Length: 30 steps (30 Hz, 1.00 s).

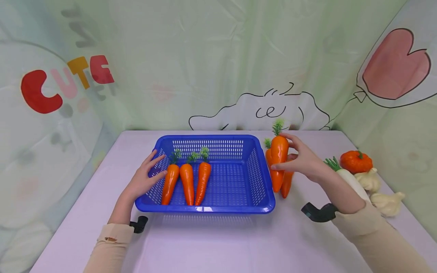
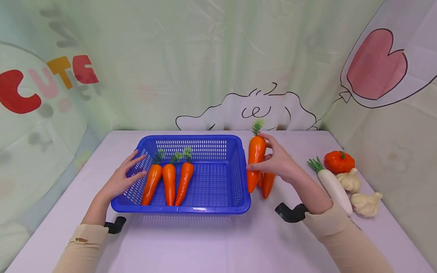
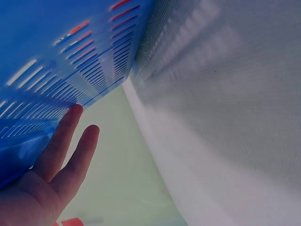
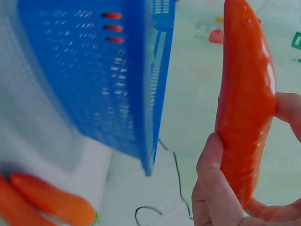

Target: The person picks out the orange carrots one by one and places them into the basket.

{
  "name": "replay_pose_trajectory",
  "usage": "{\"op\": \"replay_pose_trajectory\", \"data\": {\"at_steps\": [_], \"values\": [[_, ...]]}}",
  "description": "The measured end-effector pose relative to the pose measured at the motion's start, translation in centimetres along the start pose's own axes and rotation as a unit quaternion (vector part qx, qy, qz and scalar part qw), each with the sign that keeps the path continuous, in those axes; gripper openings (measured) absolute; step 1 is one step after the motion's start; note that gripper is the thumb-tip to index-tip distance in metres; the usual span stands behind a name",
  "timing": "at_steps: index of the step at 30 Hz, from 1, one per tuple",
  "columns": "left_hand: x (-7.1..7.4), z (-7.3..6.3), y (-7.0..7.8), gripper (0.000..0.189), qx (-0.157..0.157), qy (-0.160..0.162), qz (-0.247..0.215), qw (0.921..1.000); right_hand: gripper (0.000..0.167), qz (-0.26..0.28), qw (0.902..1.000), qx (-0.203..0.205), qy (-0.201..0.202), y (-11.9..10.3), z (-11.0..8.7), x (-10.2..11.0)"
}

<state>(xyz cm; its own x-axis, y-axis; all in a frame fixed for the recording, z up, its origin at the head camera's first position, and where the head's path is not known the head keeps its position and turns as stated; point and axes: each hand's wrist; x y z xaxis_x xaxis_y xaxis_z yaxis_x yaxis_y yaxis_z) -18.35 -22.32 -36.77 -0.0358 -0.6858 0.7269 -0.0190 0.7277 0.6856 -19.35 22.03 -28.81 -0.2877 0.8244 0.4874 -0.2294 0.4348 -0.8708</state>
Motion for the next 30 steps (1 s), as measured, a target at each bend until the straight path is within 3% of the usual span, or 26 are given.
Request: {"op": "replay_pose_trajectory", "data": {"at_steps": [16, 30], "values": [[0.0, 0.0, -0.1, 0.060, 0.005, -0.001, 0.001, 1.0000, 0.098, -0.017, 0.9994, 0.003, -0.029, -3.0, 2.3, -2.5], [0.0, -0.1, 0.1, 0.059, 0.002, 0.001, 0.001, 1.0000, 0.095, 0.034, 0.9972, 0.018, -0.064, -3.7, 5.1, -4.9]]}}
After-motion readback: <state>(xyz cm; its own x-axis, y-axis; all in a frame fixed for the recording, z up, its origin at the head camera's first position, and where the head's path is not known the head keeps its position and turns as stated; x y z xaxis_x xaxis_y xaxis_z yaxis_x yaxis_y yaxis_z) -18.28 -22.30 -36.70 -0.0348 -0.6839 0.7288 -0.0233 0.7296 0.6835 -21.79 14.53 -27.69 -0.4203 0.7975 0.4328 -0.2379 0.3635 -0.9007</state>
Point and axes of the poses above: each hand's wrist, its own z-axis towards the middle knuckle, its own x-axis out of the back of the hand, y = z × x, and after that the axes turned 11 degrees about x, right-handed
